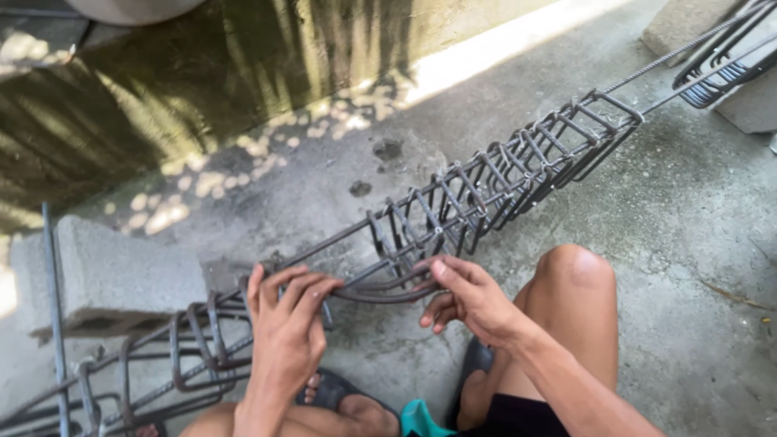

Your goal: The person sits on the ground and assembles a metal rebar cage by hand. They bend and twist wire ties to secure the vertical bars to the horizontal rungs of the structure.

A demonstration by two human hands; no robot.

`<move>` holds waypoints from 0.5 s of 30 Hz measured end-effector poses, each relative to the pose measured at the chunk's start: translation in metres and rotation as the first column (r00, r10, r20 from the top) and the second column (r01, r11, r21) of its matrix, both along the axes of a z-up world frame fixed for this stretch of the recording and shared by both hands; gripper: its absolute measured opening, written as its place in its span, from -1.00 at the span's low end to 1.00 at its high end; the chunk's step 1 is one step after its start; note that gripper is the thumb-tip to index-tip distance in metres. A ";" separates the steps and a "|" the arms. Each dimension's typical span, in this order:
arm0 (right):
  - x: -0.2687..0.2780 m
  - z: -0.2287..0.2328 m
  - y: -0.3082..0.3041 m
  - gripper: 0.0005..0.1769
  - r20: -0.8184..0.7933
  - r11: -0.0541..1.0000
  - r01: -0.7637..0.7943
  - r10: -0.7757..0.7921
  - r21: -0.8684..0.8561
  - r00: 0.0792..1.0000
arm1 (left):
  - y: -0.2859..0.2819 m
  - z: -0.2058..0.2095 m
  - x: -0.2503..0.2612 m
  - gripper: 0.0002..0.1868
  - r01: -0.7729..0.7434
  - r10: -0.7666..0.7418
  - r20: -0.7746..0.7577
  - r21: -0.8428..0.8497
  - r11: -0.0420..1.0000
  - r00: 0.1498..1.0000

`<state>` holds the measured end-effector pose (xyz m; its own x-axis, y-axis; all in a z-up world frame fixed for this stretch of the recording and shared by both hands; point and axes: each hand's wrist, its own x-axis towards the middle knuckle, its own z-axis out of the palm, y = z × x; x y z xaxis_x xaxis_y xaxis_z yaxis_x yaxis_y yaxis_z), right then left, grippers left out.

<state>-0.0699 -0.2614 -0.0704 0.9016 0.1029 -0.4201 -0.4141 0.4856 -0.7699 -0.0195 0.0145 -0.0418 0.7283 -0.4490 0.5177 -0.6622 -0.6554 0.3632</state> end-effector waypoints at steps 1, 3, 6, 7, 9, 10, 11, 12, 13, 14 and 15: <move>-0.003 -0.005 0.002 -0.51 -0.007 1.000 -0.017 0.017 -0.006 1.000 | -0.001 0.000 -0.002 -0.49 -0.017 0.017 -0.007 -0.006 1.000 1.000; -0.006 -0.014 0.006 -0.57 0.031 0.996 -0.080 0.081 -0.036 0.996 | -0.004 0.003 0.002 -0.47 -0.055 0.056 0.021 -0.025 0.998 0.998; -0.009 -0.027 0.020 -0.53 0.080 0.999 -0.043 0.044 -0.013 0.996 | -0.014 -0.005 -0.004 -0.49 -0.211 0.214 -0.022 -0.289 0.934 0.977; -0.009 -0.029 0.026 -0.53 0.085 0.999 -0.050 0.052 -0.020 0.995 | -0.016 -0.009 -0.005 -0.49 -0.217 0.221 -0.018 -0.296 0.930 0.975; -0.009 -0.035 0.038 -0.50 0.097 0.999 0.004 -0.009 0.043 0.995 | -0.021 -0.016 -0.008 -0.55 -0.353 0.210 -0.323 -0.491 0.796 0.923; -0.010 -0.039 0.046 -0.50 0.095 0.999 -0.006 0.002 0.039 0.995 | -0.021 -0.024 -0.012 -0.55 -0.362 0.218 -0.325 -0.494 0.790 0.920; -0.010 -0.044 0.054 -0.48 0.101 0.999 0.008 -0.013 0.044 0.995 | -0.021 -0.032 -0.014 -0.47 -0.394 0.144 -0.449 -0.533 0.749 0.882; -0.009 -0.048 0.062 -0.46 0.106 0.999 0.022 -0.027 0.050 0.994 | -0.022 -0.040 -0.015 -0.39 -0.429 0.057 -0.559 -0.564 0.706 0.827; -0.009 -0.054 0.069 -0.46 0.107 0.999 0.012 -0.017 0.046 0.994 | -0.022 -0.049 -0.015 -0.39 -0.436 0.063 -0.559 -0.566 0.699 0.827; -0.010 -0.060 0.075 -0.42 0.087 0.996 0.037 -0.043 0.075 0.995 | -0.023 -0.057 -0.014 -0.34 -0.509 0.102 -0.624 -0.520 0.686 0.775; -0.012 -0.067 0.081 -0.38 0.062 0.993 0.059 -0.066 0.104 0.996 | -0.024 -0.067 -0.015 -0.27 -0.582 0.140 -0.689 -0.465 0.667 0.711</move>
<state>-0.0816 -0.1801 -0.1373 0.9326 0.0850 -0.3506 -0.3314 0.5861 -0.7394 -0.0346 -0.0092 -0.1084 0.9835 0.1809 -0.0050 0.0534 -0.2641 0.9630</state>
